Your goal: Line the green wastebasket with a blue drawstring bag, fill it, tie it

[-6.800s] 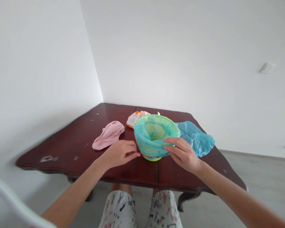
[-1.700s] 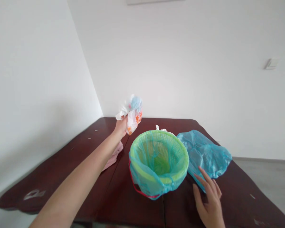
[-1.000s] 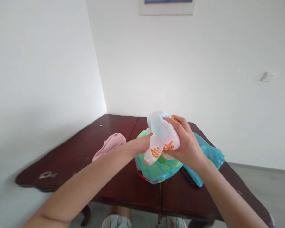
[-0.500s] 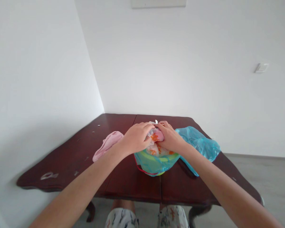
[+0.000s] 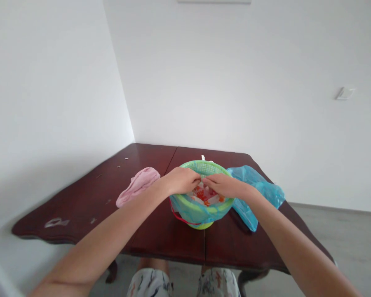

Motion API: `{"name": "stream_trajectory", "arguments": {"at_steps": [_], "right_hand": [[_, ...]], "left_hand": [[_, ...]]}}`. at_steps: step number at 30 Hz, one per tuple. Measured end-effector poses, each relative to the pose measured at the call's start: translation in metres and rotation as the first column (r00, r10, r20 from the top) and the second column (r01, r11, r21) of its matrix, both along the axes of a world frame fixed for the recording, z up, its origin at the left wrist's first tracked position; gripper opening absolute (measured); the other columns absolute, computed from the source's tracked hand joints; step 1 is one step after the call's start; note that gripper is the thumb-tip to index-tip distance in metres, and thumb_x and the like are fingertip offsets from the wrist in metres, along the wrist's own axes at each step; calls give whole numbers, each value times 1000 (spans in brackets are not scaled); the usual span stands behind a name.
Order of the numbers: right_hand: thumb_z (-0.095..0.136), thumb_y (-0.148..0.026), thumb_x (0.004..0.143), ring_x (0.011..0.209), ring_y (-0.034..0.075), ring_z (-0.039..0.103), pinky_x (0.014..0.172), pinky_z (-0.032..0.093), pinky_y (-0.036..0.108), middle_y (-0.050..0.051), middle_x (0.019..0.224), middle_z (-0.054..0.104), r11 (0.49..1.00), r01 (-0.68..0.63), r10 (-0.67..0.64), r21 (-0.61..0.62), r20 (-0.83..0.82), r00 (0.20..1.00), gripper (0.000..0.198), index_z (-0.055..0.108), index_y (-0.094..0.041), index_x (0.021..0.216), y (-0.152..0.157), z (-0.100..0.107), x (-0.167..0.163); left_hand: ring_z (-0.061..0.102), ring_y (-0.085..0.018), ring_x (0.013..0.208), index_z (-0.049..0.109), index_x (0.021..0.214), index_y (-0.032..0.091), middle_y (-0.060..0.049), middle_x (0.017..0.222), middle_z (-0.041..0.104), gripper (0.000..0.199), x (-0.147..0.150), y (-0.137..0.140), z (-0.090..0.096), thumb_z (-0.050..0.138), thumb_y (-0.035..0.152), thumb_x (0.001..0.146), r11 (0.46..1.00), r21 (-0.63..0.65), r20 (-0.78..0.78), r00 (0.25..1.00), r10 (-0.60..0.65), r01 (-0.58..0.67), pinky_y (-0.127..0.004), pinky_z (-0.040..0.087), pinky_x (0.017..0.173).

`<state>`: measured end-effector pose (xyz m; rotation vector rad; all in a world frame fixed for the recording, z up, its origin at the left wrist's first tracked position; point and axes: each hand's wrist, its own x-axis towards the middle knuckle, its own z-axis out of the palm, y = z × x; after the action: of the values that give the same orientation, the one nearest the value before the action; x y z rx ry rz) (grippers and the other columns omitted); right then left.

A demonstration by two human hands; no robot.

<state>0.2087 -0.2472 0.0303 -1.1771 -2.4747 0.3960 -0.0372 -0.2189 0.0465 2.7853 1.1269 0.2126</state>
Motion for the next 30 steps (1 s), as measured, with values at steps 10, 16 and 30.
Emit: {"name": "stream_trajectory", "arguments": {"at_steps": [10,16,30], "right_hand": [[42,-49,126,156,33,68,141,42,62,8,160,75,939,286,-142,192,-541,829,44,76,-34,150,-88,-60,61],[40,-46,125,183,39,29,140,40,76,11,197,25,785,614,-309,83,-806,504,63,33,-38,186,-106,-156,-1],[88,-34,103,146,39,66,119,62,68,17,156,62,704,634,-380,319,-585,717,58,65,-32,156,-117,-191,22]], "left_hand": [[68,-40,150,69,162,34,-11,161,76,85,-51,-77,-47,82,85,96,967,171,343,908,-240,191,-61,31,144],[53,-43,167,55,173,35,-15,178,59,99,-36,-75,-94,92,78,91,911,410,410,887,-214,30,-69,19,149],[71,-28,127,81,129,31,-9,141,74,44,-39,-106,-178,74,-3,101,756,561,696,686,-212,-336,-46,59,112]]}}
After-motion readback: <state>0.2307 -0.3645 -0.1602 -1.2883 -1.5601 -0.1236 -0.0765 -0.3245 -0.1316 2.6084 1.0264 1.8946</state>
